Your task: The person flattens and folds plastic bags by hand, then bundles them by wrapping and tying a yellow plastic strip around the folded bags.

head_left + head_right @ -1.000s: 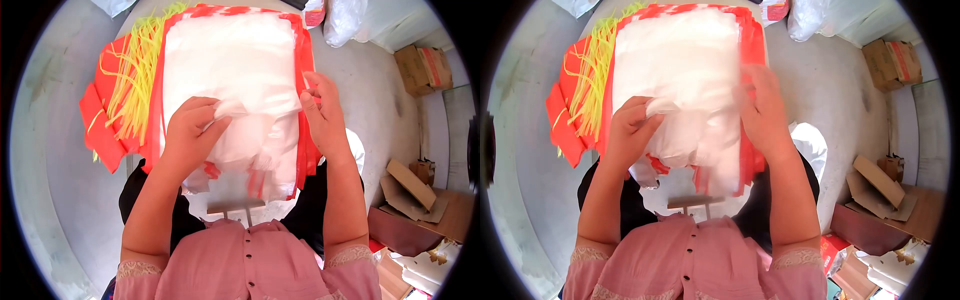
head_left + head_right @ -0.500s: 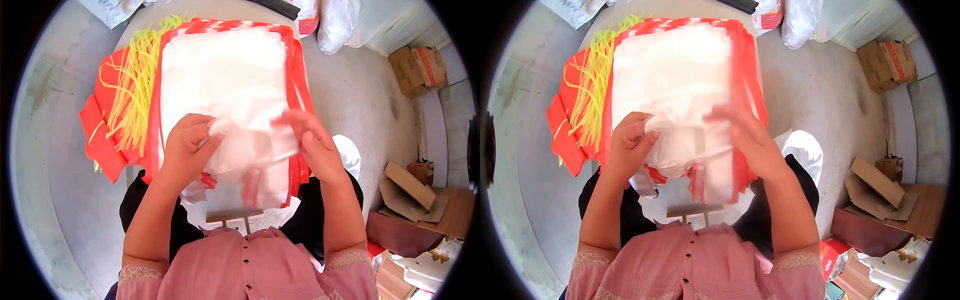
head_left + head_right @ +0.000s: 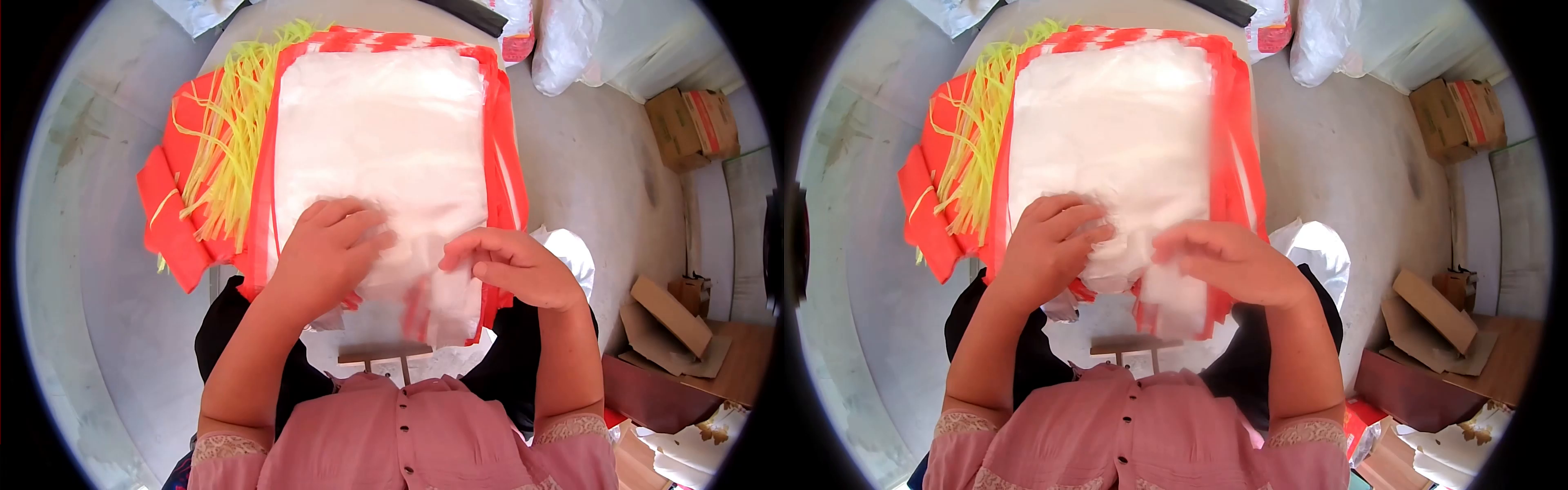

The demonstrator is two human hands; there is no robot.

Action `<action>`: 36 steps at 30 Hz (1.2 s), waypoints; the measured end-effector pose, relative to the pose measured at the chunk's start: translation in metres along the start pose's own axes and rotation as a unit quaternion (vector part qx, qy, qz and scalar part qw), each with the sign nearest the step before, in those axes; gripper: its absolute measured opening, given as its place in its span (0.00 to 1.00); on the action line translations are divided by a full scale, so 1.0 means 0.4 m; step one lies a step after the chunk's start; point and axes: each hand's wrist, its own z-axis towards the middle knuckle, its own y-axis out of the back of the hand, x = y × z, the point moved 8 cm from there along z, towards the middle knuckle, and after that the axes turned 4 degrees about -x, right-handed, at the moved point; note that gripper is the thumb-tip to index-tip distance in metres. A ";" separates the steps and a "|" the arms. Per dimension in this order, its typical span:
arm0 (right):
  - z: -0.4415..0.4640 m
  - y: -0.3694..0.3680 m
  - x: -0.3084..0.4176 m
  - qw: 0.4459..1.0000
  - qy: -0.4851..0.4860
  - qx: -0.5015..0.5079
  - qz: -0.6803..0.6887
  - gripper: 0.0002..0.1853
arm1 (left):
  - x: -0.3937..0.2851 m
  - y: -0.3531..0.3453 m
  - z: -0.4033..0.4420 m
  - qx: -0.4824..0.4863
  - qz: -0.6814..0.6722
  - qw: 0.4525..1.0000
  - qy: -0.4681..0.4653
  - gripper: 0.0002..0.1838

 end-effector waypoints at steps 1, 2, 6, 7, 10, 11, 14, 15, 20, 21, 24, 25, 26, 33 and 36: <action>0.011 -0.001 0.008 1.000 0.011 -0.002 0.000 0.19 | -0.001 0.002 -0.001 -0.001 0.000 1.000 -0.003 0.20; 0.020 -0.003 0.015 1.000 0.022 -0.005 0.001 0.21 | -0.002 0.003 -0.002 0.002 0.001 1.000 -0.003 0.20; 0.063 -0.011 0.006 0.998 0.042 -0.028 0.044 0.27 | -0.007 0.009 -0.005 0.014 0.005 1.000 0.004 0.18; 0.072 -0.012 0.004 0.998 0.036 -0.039 0.042 0.28 | -0.008 0.010 -0.007 0.018 0.005 1.000 0.007 0.18; 0.098 -0.004 -0.003 0.995 0.025 -0.088 -0.029 0.27 | -0.008 0.011 -0.010 0.035 0.011 0.999 0.011 0.17; 0.105 0.000 -0.005 0.992 0.022 -0.108 -0.064 0.27 | -0.008 0.011 -0.013 0.034 0.011 0.999 0.012 0.17; 0.125 -0.006 0.019 0.972 0.076 -0.138 -0.176 0.18 | -0.007 0.008 -0.016 0.032 0.009 0.999 0.013 0.17; 0.131 -0.007 0.022 0.969 0.062 -0.149 -0.185 0.17 | -0.008 0.010 -0.016 0.031 0.007 0.999 0.011 0.16; 0.149 -0.033 0.098 0.933 0.114 -0.172 -0.293 0.13 | -0.008 0.016 -0.016 0.006 0.009 1.000 0.002 0.16; 0.154 -0.039 0.102 0.922 0.137 -0.178 -0.317 0.13 | -0.008 0.018 -0.016 -0.003 0.009 1.000 -0.002 0.16; 0.167 -0.054 0.103 0.891 0.175 -0.185 -0.375 0.15 | -0.009 0.023 -0.020 0.013 0.001 1.000 -0.003 0.22; 0.170 -0.057 0.107 0.887 0.169 -0.182 -0.389 0.15 | -0.009 0.023 -0.022 0.026 -0.003 1.000 -0.001 0.24; 0.172 -0.061 0.110 0.883 0.162 -0.179 -0.402 0.16 | -0.011 0.026 -0.021 0.018 -0.005 1.000 -0.004 0.22; 0.181 -0.083 0.132 0.836 0.239 -0.205 -0.450 0.20 | -0.015 0.026 -0.019 0.005 -0.023 1.000 -0.020 0.18; 0.191 -0.091 0.137 0.826 0.239 -0.194 -0.472 0.22 | -0.018 0.028 -0.016 -0.005 -0.030 0.999 -0.024 0.18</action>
